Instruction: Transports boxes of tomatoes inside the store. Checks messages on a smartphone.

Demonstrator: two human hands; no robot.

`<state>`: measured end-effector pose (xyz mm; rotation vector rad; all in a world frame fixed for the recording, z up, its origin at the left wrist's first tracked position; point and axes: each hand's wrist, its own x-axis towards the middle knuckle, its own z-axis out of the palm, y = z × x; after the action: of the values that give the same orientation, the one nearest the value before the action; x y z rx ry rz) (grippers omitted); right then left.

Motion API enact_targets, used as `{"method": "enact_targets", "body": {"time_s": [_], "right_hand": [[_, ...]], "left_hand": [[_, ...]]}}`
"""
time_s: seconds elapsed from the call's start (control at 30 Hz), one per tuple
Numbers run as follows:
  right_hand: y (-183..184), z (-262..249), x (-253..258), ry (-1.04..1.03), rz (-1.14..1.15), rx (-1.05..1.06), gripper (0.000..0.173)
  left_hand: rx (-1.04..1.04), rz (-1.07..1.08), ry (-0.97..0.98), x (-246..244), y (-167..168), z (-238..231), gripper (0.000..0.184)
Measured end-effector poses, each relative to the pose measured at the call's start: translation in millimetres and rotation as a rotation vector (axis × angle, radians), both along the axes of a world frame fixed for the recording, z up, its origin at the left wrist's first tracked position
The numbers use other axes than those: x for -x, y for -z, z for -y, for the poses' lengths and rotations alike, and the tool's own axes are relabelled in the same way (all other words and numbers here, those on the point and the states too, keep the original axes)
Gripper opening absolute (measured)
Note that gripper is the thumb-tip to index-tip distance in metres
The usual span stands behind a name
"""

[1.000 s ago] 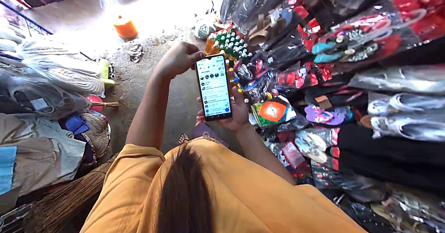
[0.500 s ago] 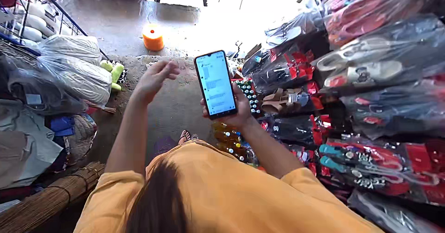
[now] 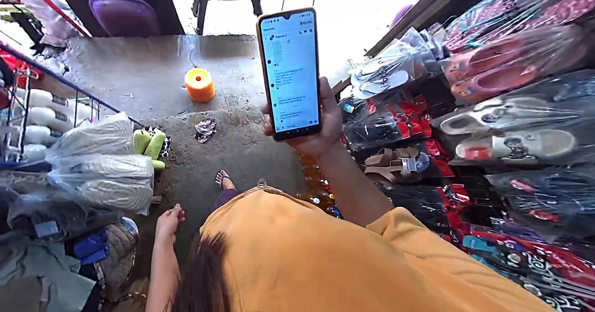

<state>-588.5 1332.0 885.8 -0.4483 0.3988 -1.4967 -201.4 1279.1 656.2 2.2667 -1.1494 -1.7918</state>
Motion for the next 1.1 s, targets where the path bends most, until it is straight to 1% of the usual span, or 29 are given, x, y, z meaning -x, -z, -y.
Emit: {"method": "enact_targets", "body": {"time_s": [0.1, 0.23, 0.3, 0.37, 0.47, 0.57, 0.63, 0.8, 0.9, 1.0, 1.1], "right_hand": [[-3.0, 49.3, 2.9, 0.026, 0.017, 0.017, 0.066], [-3.7, 99.6, 8.8, 0.062, 0.020, 0.016, 0.066], [-2.6, 119.0, 12.2, 0.074, 0.018, 0.010, 0.067], [-2.7, 138.2, 16.2, 0.105, 0.012, -0.039, 0.068], [2.1, 171.6, 27.3, 0.115, 0.017, -0.091, 0.068], [8.0, 211.2, 40.8, 0.099, -0.011, -0.085, 0.069], [12.2, 241.6, 51.4, 0.084, -0.010, -0.059, 0.067], [17.9, 328.7, 83.2, -0.004, 0.025, -0.021, 0.067], [19.1, 379.5, 91.0, -0.015, -0.027, -0.051, 0.068], [20.8, 427.6, 90.2, -0.059, -0.002, -0.056, 0.069], [26.0, 473.6, 88.0, -0.099, 0.006, -0.052, 0.069]], "left_hand": [[0.105, -0.058, 0.140, 30.0, 6.6, 86.2, 0.043], [0.211, -0.037, 0.428, 81.9, -14.3, 198.4, 0.045], [0.260, -0.041, 0.471, 105.8, -23.6, 239.1, 0.044], [0.275, -0.081, 0.435, 129.0, -30.6, 267.8, 0.043], [0.278, -0.180, 0.378, 153.8, -24.7, 295.6, 0.042], [0.229, -0.206, 0.374, 167.3, -5.4, 319.7, 0.041], [0.195, -0.196, 0.360, 167.6, 9.9, 337.8, 0.041], [0.128, -0.099, 0.185, 143.9, 42.4, 378.6, 0.042], [0.144, 0.023, 0.079, 122.4, 52.0, 387.6, 0.035], [0.207, 0.148, 0.037, 102.9, 56.2, 392.8, 0.026], [0.214, 0.165, -0.002, 91.5, 62.2, 411.8, 0.016]]}}
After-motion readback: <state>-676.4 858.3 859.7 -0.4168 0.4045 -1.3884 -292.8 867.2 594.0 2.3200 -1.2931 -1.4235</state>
